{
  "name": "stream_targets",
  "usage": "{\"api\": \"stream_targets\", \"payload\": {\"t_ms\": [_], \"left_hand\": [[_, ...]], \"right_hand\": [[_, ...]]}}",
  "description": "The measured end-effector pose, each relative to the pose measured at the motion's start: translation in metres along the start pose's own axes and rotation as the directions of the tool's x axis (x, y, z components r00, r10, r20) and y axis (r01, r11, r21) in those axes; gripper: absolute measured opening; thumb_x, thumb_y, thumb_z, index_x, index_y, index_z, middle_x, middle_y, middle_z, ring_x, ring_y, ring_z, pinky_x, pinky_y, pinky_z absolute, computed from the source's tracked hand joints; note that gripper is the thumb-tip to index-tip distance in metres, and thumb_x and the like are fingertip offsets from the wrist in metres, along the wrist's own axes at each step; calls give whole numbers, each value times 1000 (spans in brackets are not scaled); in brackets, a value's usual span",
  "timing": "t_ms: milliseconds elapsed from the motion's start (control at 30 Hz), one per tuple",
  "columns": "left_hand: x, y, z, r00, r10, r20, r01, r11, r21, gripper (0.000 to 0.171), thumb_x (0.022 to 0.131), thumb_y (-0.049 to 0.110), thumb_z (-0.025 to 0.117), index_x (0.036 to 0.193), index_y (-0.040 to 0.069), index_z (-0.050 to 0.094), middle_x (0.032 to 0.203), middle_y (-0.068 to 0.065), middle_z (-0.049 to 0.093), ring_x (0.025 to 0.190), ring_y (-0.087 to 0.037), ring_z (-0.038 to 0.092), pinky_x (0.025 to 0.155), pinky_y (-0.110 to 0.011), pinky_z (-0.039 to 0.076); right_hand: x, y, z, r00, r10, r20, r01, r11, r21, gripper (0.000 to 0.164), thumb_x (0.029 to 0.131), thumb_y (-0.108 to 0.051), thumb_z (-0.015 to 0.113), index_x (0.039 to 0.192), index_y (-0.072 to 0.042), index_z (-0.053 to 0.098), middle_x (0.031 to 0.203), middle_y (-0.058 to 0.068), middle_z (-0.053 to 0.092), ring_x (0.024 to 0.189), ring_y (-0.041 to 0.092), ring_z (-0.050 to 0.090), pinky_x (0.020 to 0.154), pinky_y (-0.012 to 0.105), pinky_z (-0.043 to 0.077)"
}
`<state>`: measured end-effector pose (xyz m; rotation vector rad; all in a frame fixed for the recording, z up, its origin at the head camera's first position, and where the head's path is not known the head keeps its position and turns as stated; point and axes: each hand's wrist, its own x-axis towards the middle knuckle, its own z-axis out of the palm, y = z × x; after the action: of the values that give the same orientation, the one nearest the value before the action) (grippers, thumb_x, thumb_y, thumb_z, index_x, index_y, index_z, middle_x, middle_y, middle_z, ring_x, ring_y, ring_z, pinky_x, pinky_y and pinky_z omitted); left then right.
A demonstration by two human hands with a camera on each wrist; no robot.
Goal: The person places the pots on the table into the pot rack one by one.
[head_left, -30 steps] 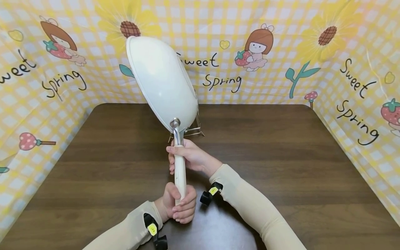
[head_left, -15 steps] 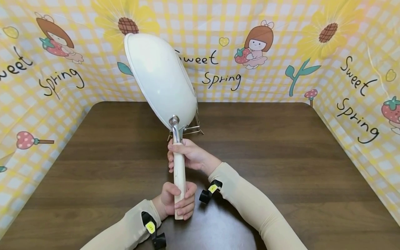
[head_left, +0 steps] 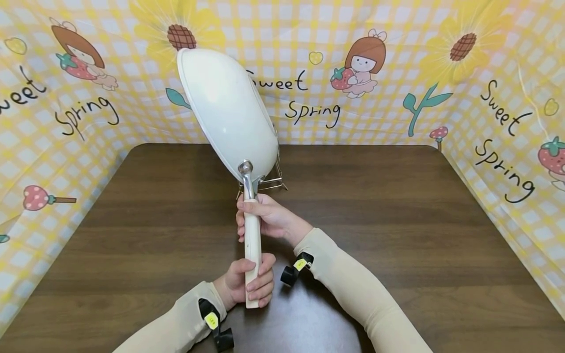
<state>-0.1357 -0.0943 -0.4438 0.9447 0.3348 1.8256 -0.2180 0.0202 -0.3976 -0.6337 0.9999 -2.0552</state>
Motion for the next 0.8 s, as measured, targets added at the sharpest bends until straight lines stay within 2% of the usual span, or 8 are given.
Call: {"api": "stream_targets", "payload": {"t_ms": [67,133,200,233,400,500,667,800], "left_hand": [[-1,-1,0,999,-6,-53,6,1000,-5,26,94,28,56,77,15,41,51,4,40,42,-13,35,69,-22,52],[-2,-2,0,992,-19,-124,18,1000,-9,23,91,24,56,75,15,41,51,5,40,43,-11,37,66,-22,51],[-3,-4,-1,981,-33,-192,31,999,-14,21,86,21,56,73,15,41,51,6,41,45,-8,41,63,-22,50],[-3,-4,-1,976,-40,-216,38,999,-15,20,85,21,57,73,15,42,52,7,42,46,-7,43,62,-22,49],[-5,-4,-1,962,-59,-265,60,998,-3,18,83,21,57,72,17,43,55,8,44,52,-5,49,61,-22,48],[-6,-3,-1,947,-72,-313,83,996,21,17,82,22,58,72,18,45,56,9,46,54,-4,52,62,-23,47],[-6,-2,-2,910,-94,-403,126,991,53,11,82,24,60,74,19,53,59,10,50,57,-5,55,63,-24,47],[-8,-2,-3,898,-99,-429,139,988,62,10,83,24,61,76,19,55,60,10,52,59,-5,55,65,-25,47]], "right_hand": [[0,0,-2,1000,4,-1,-4,1000,-8,24,92,-26,72,93,-13,52,69,4,63,61,17,66,61,38,58],[0,0,-5,1000,10,-11,-11,1000,-19,9,98,-14,58,91,-12,52,68,4,62,59,17,65,60,38,58],[0,1,-7,1000,19,-20,-19,999,-28,14,98,-7,44,89,-12,53,67,4,62,58,17,65,59,38,58],[0,1,-8,1000,22,-22,-23,999,-31,17,98,-5,41,88,-12,53,66,4,61,57,17,64,59,38,57],[0,4,-13,1000,20,12,-19,999,-31,11,98,-9,49,89,-12,54,69,4,63,60,17,66,61,39,58],[0,4,-17,999,11,30,-10,999,-30,6,97,-11,54,91,-12,55,70,5,64,62,17,66,63,39,58],[-1,3,-21,999,12,42,-11,1000,-27,11,97,-7,48,91,-11,55,72,5,65,63,18,67,65,40,58],[-1,3,-21,999,21,47,-20,1000,-21,14,98,-5,45,91,-11,55,73,6,66,65,18,68,67,41,58]]}}
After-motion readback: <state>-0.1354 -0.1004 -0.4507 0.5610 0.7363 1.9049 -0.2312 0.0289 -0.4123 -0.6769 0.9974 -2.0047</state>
